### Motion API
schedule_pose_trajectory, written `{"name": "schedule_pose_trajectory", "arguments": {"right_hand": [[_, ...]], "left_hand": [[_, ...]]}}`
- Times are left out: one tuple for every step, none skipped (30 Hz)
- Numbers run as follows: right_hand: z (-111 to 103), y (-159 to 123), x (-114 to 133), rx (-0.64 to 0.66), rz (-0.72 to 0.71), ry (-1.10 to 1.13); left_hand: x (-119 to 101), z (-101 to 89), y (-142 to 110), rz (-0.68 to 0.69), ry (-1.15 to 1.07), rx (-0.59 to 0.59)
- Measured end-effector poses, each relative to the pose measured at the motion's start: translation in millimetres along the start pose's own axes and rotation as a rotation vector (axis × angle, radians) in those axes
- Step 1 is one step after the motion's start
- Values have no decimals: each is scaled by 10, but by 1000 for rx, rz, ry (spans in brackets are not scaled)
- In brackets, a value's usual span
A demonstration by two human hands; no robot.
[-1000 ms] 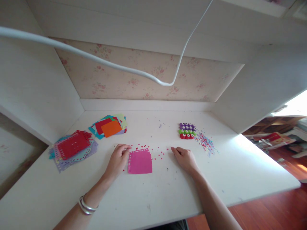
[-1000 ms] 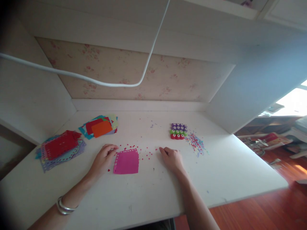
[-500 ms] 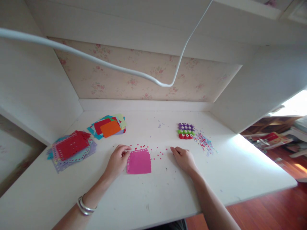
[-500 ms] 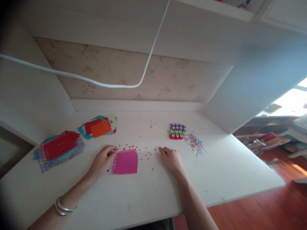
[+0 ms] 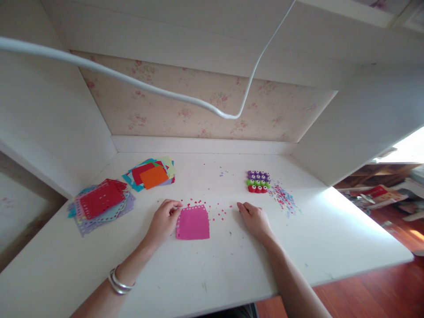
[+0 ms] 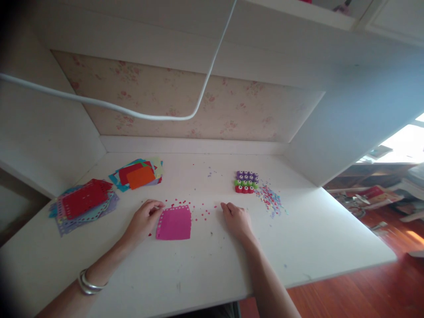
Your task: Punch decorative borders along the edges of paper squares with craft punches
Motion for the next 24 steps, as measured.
{"name": "schedule_pose_trajectory", "arguments": {"right_hand": [[1, -1, 2, 3, 0, 0], [1, -2, 5, 6, -1, 0], [2, -2, 7, 8, -2, 1], [3, -2, 8, 9, -3, 1], [3, -2, 8, 9, -3, 2], [2, -2, 8, 7, -3, 2], [2, -3, 7, 6, -3, 3], [2, -3, 6, 5, -3, 3], [2, -3, 5, 4, -4, 3], [3, -4, 4, 4, -5, 2], [4, -4, 4, 5, -5, 1], [4, -5, 4, 6, -5, 0], [4, -5, 5, 8, -4, -1], [4, -5, 6, 8, -3, -3], [3, -5, 9, 9, -2, -4], [1, -5, 13, 9, -1, -6], [-1, -6, 18, 10, 0, -7], [-3, -7, 24, 10, 0, -7], [-5, -8, 30, 10, 0, -7], [-8, -10, 35, 10, 0, -7], [-10, -13, 40, 9, 1, -7], [-13, -15, 43, 8, 1, -6], [-14, -17, 46, 6, 1, -5], [-16, -18, 47, 5, 0, -5]], "left_hand": [[-4, -1, 1, 2, 2, 1], [-8, -2, 1, 3, 4, 1], [-11, -3, 1, 4, 7, 1], [-13, -3, 1, 6, 11, 1], [-14, -2, 1, 8, 14, 2], [-14, -1, 1, 10, 17, 3], [-14, 2, 1, 13, 20, 3], [-13, 4, 1, 17, 23, 5], [-13, 7, 1, 20, 25, 6], [-13, 9, 1, 23, 28, 8], [-15, 11, 2, 26, 31, 10], [-18, 12, 2, 29, 35, 12], [-21, 12, 2, 32, 39, 13], [-25, 12, 2, 35, 43, 15], [-28, 11, 2, 38, 47, 15], [-30, 11, 2, 40, 51, 16], [-30, 11, 2, 42, 56, 16], [-29, 11, 2, 45, 60, 17], [-25, 12, 2, 46, 65, 17], [-20, 14, 3, 48, 70, 18], [-14, 15, 5, 50, 75, 18], [-8, 15, 6, 52, 81, 18], [-5, 16, 8, 54, 86, 18], [-5, 16, 8, 58, 93, 18]]}}
Point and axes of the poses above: each hand's wrist, its own y-axis towards the middle knuckle, its own z-axis out of the palm, x = y × z, the point moved 6 cm from there along y, towards the middle knuckle, and after that the axes turned 3 degrees about x, right-handed, at the moved point
